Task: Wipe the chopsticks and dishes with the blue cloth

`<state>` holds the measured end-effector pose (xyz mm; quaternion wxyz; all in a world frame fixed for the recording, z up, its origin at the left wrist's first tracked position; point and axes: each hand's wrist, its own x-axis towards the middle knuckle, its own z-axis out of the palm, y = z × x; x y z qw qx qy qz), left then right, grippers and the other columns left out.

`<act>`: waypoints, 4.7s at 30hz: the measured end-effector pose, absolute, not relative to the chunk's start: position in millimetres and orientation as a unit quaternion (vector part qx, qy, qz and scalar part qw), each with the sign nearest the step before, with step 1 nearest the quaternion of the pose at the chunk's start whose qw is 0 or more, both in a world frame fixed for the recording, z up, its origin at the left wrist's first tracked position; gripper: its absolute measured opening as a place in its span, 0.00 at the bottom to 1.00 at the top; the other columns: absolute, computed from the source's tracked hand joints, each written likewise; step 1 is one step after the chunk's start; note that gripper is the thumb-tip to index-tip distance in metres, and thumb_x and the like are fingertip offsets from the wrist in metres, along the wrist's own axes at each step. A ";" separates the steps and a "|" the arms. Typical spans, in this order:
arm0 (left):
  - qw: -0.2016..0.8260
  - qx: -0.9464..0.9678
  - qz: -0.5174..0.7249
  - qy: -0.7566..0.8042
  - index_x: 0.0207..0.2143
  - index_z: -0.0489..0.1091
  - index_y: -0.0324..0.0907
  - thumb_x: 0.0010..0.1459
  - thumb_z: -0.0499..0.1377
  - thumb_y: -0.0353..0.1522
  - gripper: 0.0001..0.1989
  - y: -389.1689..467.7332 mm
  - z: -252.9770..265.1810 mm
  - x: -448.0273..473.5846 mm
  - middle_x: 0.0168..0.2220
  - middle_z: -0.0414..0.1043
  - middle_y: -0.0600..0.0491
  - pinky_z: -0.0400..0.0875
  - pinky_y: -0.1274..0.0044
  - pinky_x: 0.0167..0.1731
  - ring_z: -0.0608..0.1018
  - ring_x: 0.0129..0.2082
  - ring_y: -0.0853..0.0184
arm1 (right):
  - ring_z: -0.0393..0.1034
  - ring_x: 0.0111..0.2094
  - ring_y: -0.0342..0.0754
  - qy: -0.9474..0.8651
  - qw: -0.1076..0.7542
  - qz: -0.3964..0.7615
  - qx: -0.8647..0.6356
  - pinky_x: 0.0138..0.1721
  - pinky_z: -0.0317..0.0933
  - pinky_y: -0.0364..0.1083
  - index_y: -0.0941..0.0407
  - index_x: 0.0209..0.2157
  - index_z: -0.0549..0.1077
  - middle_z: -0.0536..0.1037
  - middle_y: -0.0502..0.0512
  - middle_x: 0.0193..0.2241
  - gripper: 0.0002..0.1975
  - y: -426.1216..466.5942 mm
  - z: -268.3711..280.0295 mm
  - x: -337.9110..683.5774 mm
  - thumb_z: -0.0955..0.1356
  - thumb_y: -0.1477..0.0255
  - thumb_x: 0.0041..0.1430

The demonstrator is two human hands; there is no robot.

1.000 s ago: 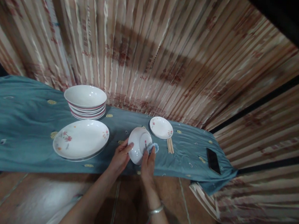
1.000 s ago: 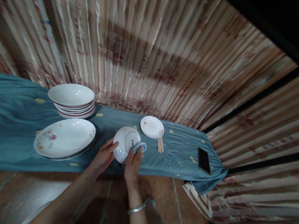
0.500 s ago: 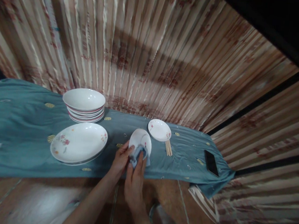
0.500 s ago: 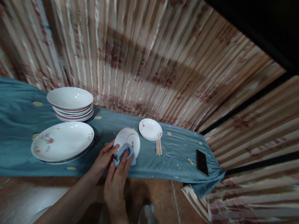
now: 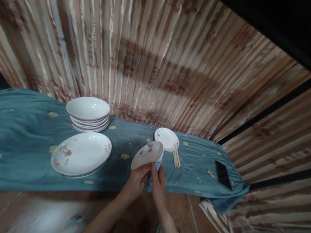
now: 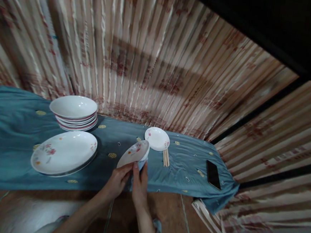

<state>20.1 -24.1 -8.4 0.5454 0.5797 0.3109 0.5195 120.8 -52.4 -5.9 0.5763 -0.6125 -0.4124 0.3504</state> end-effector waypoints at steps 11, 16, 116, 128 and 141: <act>0.361 0.795 0.365 0.323 0.55 0.66 0.47 0.56 0.53 0.26 0.24 -32.9 -35.4 23.4 0.59 0.64 0.44 0.58 0.61 0.58 0.65 0.59 0.58 | 0.70 0.48 0.54 -0.367 0.544 0.392 -0.645 0.51 0.61 0.52 0.59 0.44 0.74 0.78 0.61 0.44 0.24 -63.6 -27.4 155.6 0.65 0.56 0.53; 0.356 0.757 0.423 0.348 0.58 0.62 0.46 0.53 0.61 0.33 0.29 -28.9 -35.6 13.7 0.63 0.57 0.44 0.44 0.59 0.62 0.54 0.64 0.55 | 0.70 0.47 0.55 -0.396 0.510 0.361 -0.674 0.51 0.60 0.51 0.59 0.42 0.75 0.78 0.61 0.44 0.23 -61.5 -32.5 173.3 0.64 0.56 0.54; 0.693 0.347 0.437 0.457 0.56 0.64 0.38 0.40 0.66 0.37 0.38 9.8 -32.9 -4.3 0.51 0.72 0.42 0.71 0.64 0.45 0.72 0.51 0.50 | 0.71 0.35 0.48 -0.691 0.146 0.186 -0.683 0.37 0.61 0.44 0.56 0.28 0.76 0.79 0.55 0.31 0.09 -24.0 -11.3 185.3 0.64 0.77 0.53; 0.735 0.294 0.446 0.418 0.59 0.60 0.41 0.44 0.65 0.35 0.38 14.8 -26.9 7.7 0.53 0.69 0.41 0.73 0.64 0.42 0.74 0.48 0.53 | 0.69 0.40 0.53 -0.653 0.214 0.029 -0.726 0.43 0.63 0.51 0.59 0.39 0.73 0.76 0.61 0.36 0.14 -7.6 -36.0 192.1 0.58 0.79 0.59; 0.758 0.259 0.430 0.417 0.62 0.53 0.39 0.41 0.67 0.34 0.46 11.5 -31.5 1.9 0.40 0.78 0.45 0.73 0.65 0.41 0.78 0.41 0.57 | 0.65 0.49 0.58 -0.637 0.291 0.060 -0.712 0.51 0.60 0.58 0.63 0.54 0.65 0.72 0.68 0.48 0.21 15.5 -50.2 185.1 0.57 0.75 0.61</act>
